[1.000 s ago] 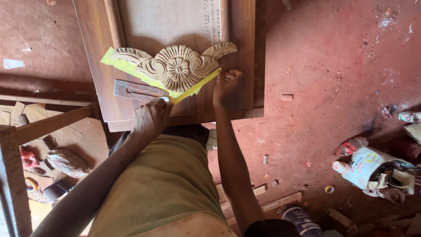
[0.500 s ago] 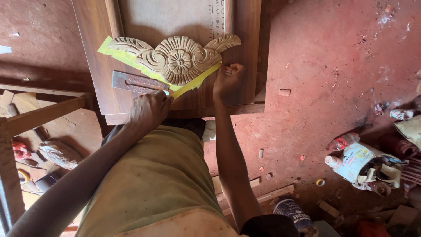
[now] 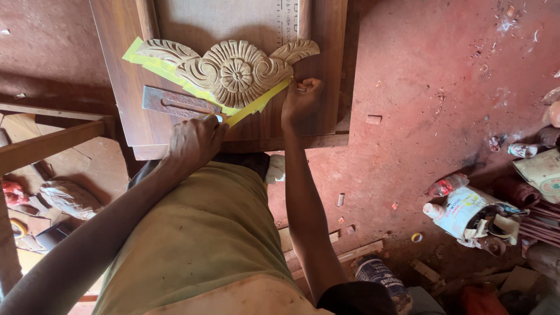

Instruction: The person applies yellow masking tape to a wooden surface around a carved floral design. They use a metal scraper to press the tape firmly into the grooves of the carving and smooth it against the wood.

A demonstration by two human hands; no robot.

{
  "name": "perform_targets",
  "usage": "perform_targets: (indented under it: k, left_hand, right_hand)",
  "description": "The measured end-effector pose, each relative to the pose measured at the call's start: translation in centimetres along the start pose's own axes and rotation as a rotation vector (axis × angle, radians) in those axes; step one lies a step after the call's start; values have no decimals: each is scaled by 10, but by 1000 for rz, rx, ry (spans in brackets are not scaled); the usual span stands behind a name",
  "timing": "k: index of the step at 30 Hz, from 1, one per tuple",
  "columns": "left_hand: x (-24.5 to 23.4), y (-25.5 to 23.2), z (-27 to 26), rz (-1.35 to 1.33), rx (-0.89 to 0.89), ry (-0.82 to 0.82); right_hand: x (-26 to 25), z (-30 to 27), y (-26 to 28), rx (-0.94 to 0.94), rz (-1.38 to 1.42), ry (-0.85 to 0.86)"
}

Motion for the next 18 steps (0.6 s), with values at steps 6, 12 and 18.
perform_targets:
  k: [6, 12, 18]
  left_hand:
    - [2, 1, 0, -15, -14, -1]
    - [4, 2, -2, -21, -20, -14]
    - [4, 4, -2, -42, -35, -29]
  right_hand:
    - [2, 6, -3, -75, 11, 29]
    - [1, 24, -21, 234, 247, 132]
    - [0, 23, -32, 132, 272, 195]
Point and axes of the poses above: each hand's wrist, its own z-axis towards the middle knuckle, its own x-axis out of the palm, y = z × x, the point moved 1 cm from there along z, towards the middle knuckle, and after that the axes turned 9 degrees about -x, right-handed, at the moved point
